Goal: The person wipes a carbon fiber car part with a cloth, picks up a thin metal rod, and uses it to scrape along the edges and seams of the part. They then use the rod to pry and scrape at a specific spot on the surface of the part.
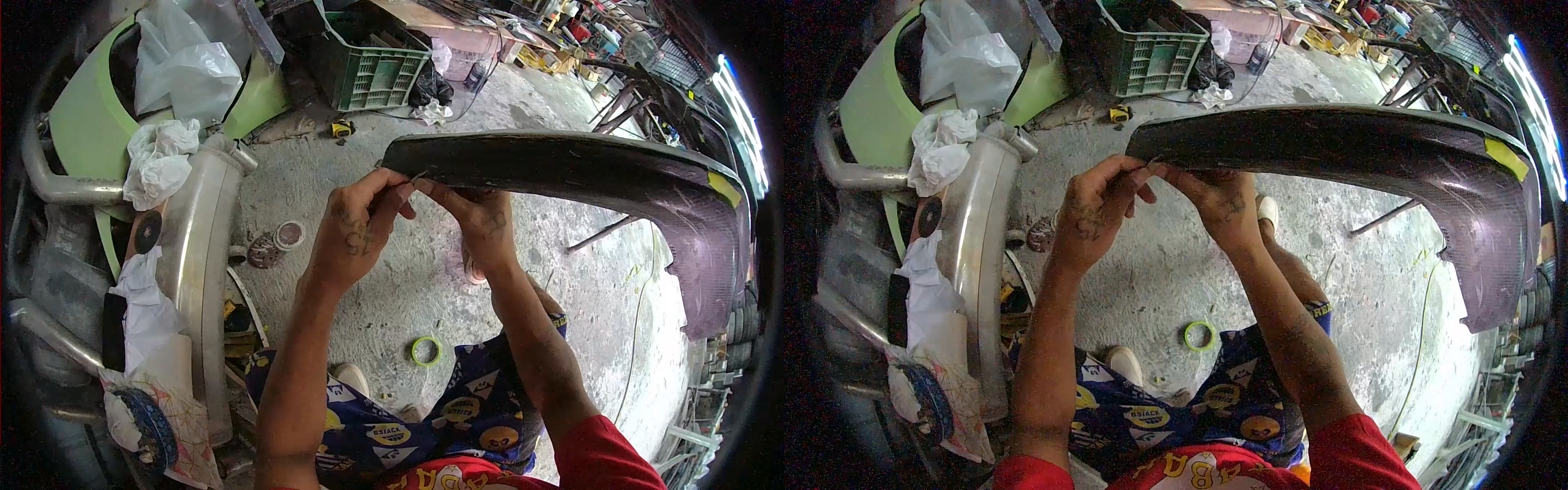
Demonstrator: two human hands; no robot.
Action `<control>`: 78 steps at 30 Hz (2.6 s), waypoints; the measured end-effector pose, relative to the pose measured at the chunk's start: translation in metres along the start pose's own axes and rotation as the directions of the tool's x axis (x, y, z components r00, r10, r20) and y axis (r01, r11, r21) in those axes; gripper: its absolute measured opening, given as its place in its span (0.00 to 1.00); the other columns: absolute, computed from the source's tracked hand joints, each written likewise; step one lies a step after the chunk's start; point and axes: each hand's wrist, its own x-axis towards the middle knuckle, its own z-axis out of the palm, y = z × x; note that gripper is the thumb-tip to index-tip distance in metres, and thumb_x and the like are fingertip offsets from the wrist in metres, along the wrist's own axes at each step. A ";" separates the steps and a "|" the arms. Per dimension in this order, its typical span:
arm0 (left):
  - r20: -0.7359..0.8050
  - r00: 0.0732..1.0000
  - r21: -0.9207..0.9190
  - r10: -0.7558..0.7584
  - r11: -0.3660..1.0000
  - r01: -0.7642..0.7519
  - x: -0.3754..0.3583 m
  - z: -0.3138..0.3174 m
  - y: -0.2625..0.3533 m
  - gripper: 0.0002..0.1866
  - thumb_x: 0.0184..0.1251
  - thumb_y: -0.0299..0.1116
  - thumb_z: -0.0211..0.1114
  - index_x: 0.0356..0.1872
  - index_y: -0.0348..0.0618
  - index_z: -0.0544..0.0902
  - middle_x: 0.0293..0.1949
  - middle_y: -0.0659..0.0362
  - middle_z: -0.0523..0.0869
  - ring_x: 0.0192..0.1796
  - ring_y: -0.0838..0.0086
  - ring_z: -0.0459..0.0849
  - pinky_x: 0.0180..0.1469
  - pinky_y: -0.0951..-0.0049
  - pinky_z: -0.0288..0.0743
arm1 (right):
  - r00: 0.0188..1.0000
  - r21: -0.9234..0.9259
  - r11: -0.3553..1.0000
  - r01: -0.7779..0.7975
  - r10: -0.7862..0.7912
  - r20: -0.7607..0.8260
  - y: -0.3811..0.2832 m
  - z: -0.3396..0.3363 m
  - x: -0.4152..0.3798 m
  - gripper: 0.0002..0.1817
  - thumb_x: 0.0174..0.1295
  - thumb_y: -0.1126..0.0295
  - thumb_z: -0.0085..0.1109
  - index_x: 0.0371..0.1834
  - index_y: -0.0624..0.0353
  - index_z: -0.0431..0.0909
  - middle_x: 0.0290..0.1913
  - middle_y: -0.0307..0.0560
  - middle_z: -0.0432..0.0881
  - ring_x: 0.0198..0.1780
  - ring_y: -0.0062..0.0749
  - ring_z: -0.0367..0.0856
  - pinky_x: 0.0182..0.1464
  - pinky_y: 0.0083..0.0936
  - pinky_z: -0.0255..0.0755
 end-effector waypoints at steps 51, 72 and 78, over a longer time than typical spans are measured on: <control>-0.078 0.996 0.088 0.052 0.995 -0.045 -0.001 -0.003 0.007 0.16 0.76 0.40 0.64 0.47 0.36 0.87 0.28 0.60 0.87 0.24 0.82 0.75 0.27 0.76 0.70 | 0.999 0.067 0.997 0.036 -0.037 0.018 -0.003 0.005 0.000 0.12 0.59 0.74 0.74 0.46 0.59 0.87 0.46 0.43 0.90 0.51 0.26 0.86 0.58 0.27 0.76; -0.039 0.890 0.428 0.453 0.813 -0.395 0.006 -0.014 -0.003 0.07 0.70 0.27 0.66 0.42 0.32 0.86 0.35 0.48 0.88 0.35 0.59 0.87 0.37 0.64 0.79 | 0.999 -0.012 0.999 0.043 -0.043 -0.002 -0.001 0.004 -0.001 0.14 0.58 0.73 0.76 0.46 0.60 0.87 0.46 0.43 0.90 0.50 0.26 0.86 0.56 0.26 0.77; -0.068 0.967 0.272 0.245 0.937 -0.219 0.001 -0.007 0.007 0.10 0.74 0.30 0.62 0.42 0.30 0.85 0.36 0.43 0.88 0.35 0.53 0.89 0.37 0.61 0.80 | 0.999 -0.056 0.997 0.053 -0.053 0.002 -0.002 0.002 0.001 0.13 0.58 0.73 0.75 0.46 0.59 0.87 0.46 0.43 0.90 0.50 0.25 0.86 0.56 0.25 0.77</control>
